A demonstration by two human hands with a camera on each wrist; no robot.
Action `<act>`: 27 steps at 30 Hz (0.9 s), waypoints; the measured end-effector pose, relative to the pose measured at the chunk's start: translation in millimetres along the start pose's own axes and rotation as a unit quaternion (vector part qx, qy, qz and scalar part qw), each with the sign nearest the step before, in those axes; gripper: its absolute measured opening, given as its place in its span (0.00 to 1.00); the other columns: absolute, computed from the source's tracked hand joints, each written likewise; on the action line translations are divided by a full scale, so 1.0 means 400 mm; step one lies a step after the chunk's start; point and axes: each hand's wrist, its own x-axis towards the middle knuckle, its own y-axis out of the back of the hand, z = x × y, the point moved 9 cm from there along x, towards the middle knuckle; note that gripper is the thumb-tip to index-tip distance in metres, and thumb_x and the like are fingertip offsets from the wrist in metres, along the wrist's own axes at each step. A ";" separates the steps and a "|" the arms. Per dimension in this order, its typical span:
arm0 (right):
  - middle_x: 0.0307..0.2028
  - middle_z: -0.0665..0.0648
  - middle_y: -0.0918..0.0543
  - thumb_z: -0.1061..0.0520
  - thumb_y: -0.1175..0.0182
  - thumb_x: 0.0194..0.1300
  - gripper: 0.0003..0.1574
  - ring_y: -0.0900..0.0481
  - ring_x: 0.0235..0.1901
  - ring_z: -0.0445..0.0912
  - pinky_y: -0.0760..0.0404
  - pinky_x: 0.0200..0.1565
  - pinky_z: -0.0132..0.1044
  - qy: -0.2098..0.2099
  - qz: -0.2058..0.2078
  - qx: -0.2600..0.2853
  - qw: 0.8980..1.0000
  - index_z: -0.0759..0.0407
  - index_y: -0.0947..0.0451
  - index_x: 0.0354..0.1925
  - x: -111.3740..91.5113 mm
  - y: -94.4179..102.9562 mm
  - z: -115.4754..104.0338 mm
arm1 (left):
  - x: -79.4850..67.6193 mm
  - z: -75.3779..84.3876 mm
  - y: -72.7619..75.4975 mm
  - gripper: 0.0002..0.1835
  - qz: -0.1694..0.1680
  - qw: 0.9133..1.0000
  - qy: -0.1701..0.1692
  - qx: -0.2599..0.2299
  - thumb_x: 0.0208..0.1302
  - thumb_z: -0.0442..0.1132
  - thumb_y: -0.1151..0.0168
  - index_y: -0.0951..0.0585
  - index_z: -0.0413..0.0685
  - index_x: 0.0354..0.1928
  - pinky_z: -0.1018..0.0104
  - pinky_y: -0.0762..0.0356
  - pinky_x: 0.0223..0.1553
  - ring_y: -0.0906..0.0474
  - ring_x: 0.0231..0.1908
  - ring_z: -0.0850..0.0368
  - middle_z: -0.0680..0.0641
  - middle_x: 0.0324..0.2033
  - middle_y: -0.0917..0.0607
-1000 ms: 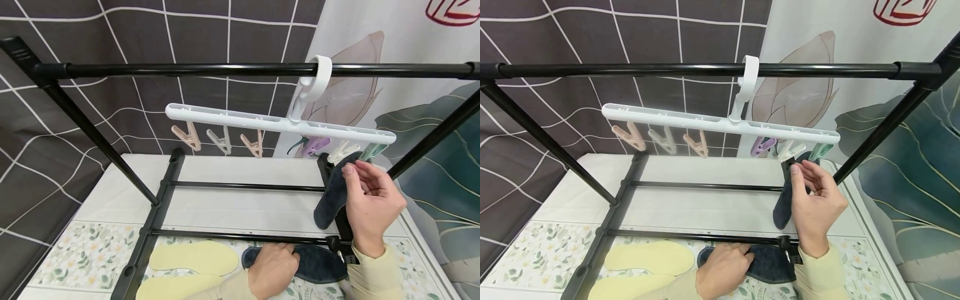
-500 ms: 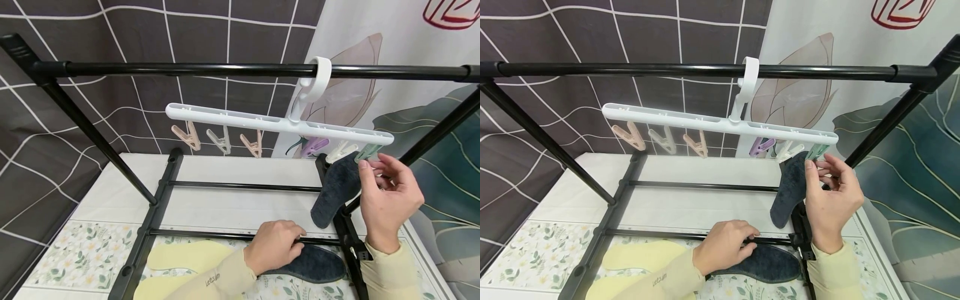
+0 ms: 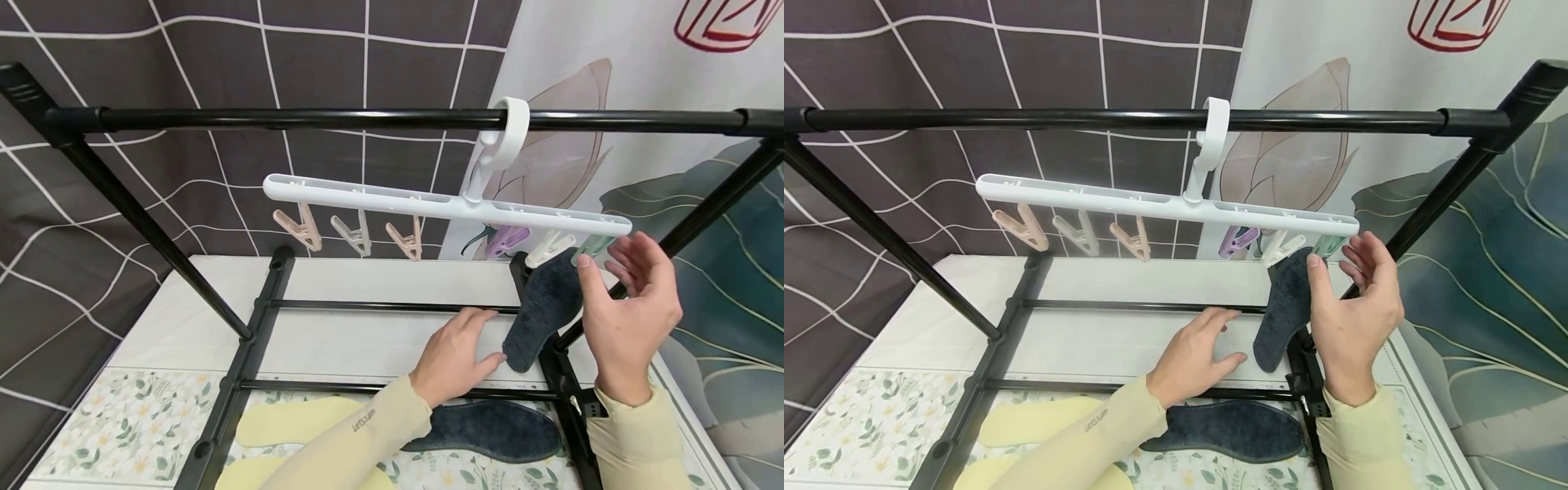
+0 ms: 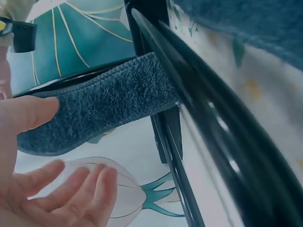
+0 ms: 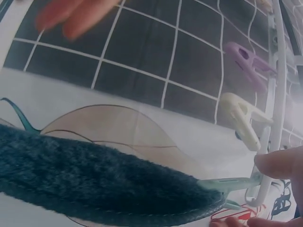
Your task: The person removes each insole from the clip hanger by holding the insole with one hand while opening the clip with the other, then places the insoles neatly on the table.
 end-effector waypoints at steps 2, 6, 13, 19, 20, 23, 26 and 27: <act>0.53 0.53 0.23 0.56 0.33 0.54 0.37 0.23 0.49 0.42 0.25 0.51 0.29 -0.024 -0.015 0.002 1.000 0.52 0.33 0.62 0.003 -0.011 0.004 | 0.013 -0.006 -0.006 0.35 -0.001 1.000 0.015 -0.004 0.57 0.54 0.37 0.34 0.51 0.64 0.69 0.26 0.50 0.28 0.54 0.60 0.51 0.57 0.29; 0.55 0.54 0.25 0.54 0.35 0.57 0.40 0.25 0.51 0.41 0.26 0.53 0.30 -0.048 -0.052 -0.003 0.997 0.50 0.39 0.65 0.011 -0.036 0.008 | 0.035 -0.022 -0.020 0.39 -0.008 0.999 0.041 -0.020 0.57 0.56 0.38 0.39 0.50 0.67 0.67 0.29 0.54 0.33 0.59 0.58 0.50 0.61 0.33; 0.50 0.54 0.21 0.55 0.39 0.59 0.29 0.23 0.46 0.39 0.25 0.50 0.29 -0.053 -0.076 0.002 0.996 0.47 0.31 0.59 0.022 -0.063 0.025 | 0.058 -0.053 -0.054 0.46 -0.030 0.996 0.071 -0.043 0.56 0.60 0.39 0.46 0.50 0.71 0.65 0.34 0.59 0.39 0.63 0.57 0.48 0.65 0.39; 0.49 0.52 0.20 0.54 0.38 0.59 0.25 0.22 0.43 0.38 0.24 0.47 0.26 -0.055 -0.072 0.003 0.996 0.48 0.27 0.56 0.029 -0.063 0.034 | 0.076 -0.060 -0.083 0.51 -0.056 0.992 0.087 -0.067 0.54 0.66 0.42 0.54 0.56 0.72 0.64 0.36 0.61 0.44 0.66 0.57 0.49 0.69 0.45; 0.49 0.52 0.20 0.54 0.38 0.59 0.25 0.21 0.43 0.38 0.24 0.47 0.26 -0.055 -0.073 0.003 0.996 0.48 0.27 0.56 0.030 -0.063 0.035 | 0.079 -0.062 -0.086 0.51 -0.058 0.991 0.092 -0.074 0.53 0.67 0.42 0.55 0.57 0.72 0.63 0.36 0.61 0.44 0.66 0.57 0.49 0.69 0.46; 0.49 0.52 0.20 0.53 0.38 0.59 0.25 0.21 0.42 0.36 0.23 0.47 0.26 -0.053 -0.075 -0.004 0.996 0.48 0.27 0.56 0.031 -0.064 0.035 | 0.086 -0.066 -0.098 0.53 -0.064 0.987 0.109 -0.099 0.51 0.68 0.42 0.56 0.60 0.72 0.63 0.35 0.60 0.43 0.65 0.56 0.51 0.69 0.47; 0.48 0.53 0.19 0.53 0.39 0.60 0.24 0.21 0.40 0.35 0.24 0.45 0.24 -0.048 -0.077 -0.010 0.996 0.48 0.26 0.55 0.030 -0.068 0.033 | 0.089 -0.067 -0.115 0.54 -0.070 0.983 0.121 -0.122 0.50 0.68 0.40 0.56 0.61 0.72 0.63 0.35 0.60 0.42 0.65 0.57 0.53 0.69 0.48; 0.47 0.53 0.19 0.53 0.39 0.60 0.23 0.21 0.39 0.35 0.24 0.44 0.23 -0.047 -0.077 -0.011 0.996 0.49 0.25 0.55 0.030 -0.068 0.033 | 0.091 -0.065 -0.119 0.54 -0.072 0.982 0.122 -0.128 0.49 0.68 0.40 0.56 0.61 0.72 0.63 0.35 0.60 0.43 0.65 0.57 0.53 0.69 0.48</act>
